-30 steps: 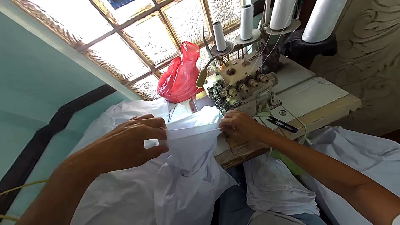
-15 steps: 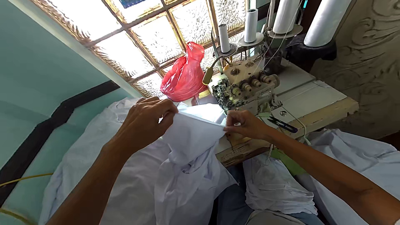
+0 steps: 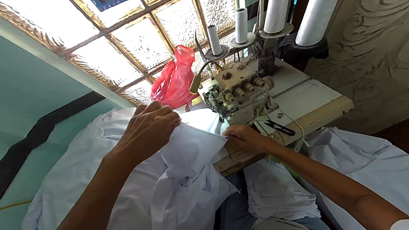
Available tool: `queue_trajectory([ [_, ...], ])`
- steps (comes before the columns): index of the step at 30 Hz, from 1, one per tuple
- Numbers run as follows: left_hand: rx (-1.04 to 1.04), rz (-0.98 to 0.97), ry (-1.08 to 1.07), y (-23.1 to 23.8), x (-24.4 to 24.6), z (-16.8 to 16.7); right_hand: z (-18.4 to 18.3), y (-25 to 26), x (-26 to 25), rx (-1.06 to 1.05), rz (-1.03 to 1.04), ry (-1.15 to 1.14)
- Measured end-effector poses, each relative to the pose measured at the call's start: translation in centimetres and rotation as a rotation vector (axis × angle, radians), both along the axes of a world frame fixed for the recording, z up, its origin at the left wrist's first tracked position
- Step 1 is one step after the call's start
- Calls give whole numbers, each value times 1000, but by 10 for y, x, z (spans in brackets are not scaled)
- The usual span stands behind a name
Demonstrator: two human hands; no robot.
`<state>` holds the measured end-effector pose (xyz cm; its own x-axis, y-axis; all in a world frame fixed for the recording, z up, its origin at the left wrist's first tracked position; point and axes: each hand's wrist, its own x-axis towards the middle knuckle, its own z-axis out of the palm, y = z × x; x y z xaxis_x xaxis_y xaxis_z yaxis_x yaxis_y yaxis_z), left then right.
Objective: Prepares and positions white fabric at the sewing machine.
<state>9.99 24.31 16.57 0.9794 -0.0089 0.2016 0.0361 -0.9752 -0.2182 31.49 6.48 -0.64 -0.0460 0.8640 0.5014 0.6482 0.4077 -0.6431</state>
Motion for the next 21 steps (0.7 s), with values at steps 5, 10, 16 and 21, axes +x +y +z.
queue_trajectory([
  [5,106,1,-92,-26,5,-10,-2,4,0,85,-87,-57],
  [10,102,-29,-166,-40,20,-34,-6,0,-4,167,-150,-117],
  [16,-134,-93,-149,-46,34,-57,-9,-5,-6,185,-171,-141],
  [21,-169,-100,-118,-54,42,-76,-8,-11,-6,134,-159,-83],
])
